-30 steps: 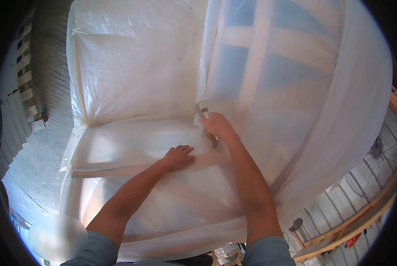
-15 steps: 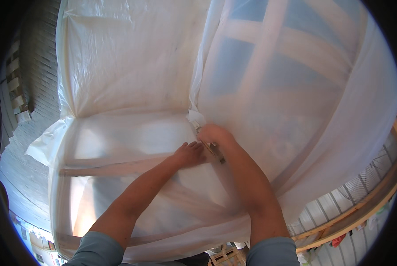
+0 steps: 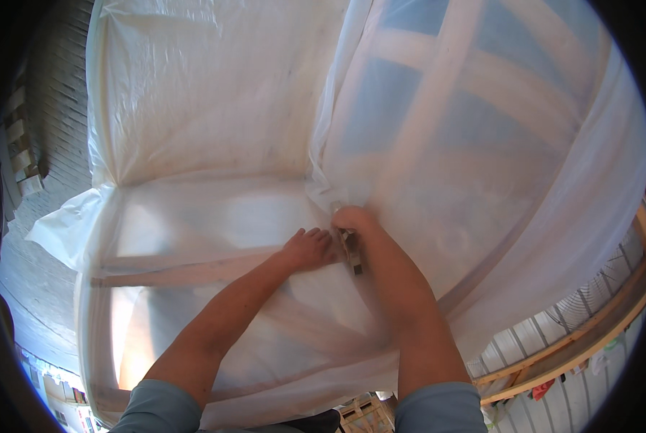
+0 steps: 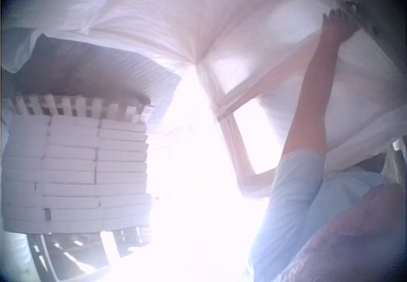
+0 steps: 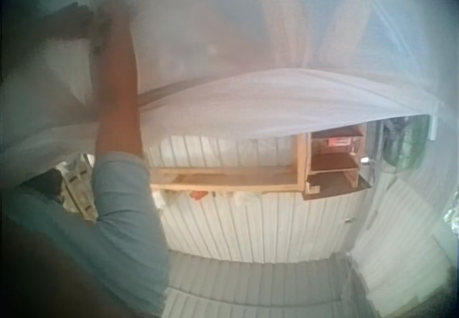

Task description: The person wraps a wooden chair frame with a large white plastic sheet, smoothing it over the seat and backrest. They use a staple gun to secure the plastic to the underside of the chair, then lift and reposition the chair to continue stapling along the edges.

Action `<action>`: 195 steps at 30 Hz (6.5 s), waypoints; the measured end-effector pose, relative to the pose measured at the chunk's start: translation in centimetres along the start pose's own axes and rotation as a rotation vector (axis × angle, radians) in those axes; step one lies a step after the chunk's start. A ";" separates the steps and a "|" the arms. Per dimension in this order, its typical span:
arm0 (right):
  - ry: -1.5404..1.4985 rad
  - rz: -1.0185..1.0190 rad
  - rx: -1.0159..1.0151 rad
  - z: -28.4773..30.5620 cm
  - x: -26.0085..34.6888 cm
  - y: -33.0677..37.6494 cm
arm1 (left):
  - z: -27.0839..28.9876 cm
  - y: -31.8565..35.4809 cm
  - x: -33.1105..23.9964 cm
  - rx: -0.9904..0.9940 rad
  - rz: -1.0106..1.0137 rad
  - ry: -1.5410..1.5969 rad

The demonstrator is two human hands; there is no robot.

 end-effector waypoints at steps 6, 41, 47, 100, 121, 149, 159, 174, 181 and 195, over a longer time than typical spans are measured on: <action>0.099 0.129 -0.166 0.2 -1.0 0.3 | 0.0 -0.1 0.0 0.028 0.033 0.060; -0.122 0.497 -0.070 -0.4 10.9 6.7 | 8.8 28.7 11.3 0.138 0.419 -0.109; 0.173 0.584 0.231 -5.9 17.9 10.5 | 8.8 29.3 11.5 -0.106 0.400 -0.171; -0.078 0.893 -0.697 -6.6 7.7 18.8 | 14.9 33.3 -6.6 -0.124 0.293 -0.011; -0.747 1.328 -0.597 -16.2 -4.5 44.8 | 10.5 40.1 -18.5 -0.992 0.433 -0.642; -1.008 0.730 -0.562 -49.4 -45.1 12.0 | -6.1 41.7 -24.9 -0.713 -0.035 -0.788; -1.411 0.871 -0.187 -55.3 -52.2 -10.8 | -23.7 33.3 -18.3 0.104 0.448 -0.348; -1.273 0.819 -0.812 -24.6 -72.5 -11.2 | -18.8 5.5 -40.2 -0.049 0.533 -0.786; -1.308 0.769 -0.697 -15.3 -74.1 -12.2 | -12.9 -0.4 -45.6 -0.299 0.680 -0.611; -1.246 0.798 -0.648 9.8 -74.9 5.1 | 1.9 -14.5 -40.5 0.169 0.354 -0.426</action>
Point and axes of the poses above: each hand's wrist, its own y-axis away from the middle knuckle, its own z-axis out of the back of the hand, x = y × z, the point moved 5 cm from there along -y, towards the middle knuckle, and after that the axes turned 9 degrees about -y, right-handed, at the moved point
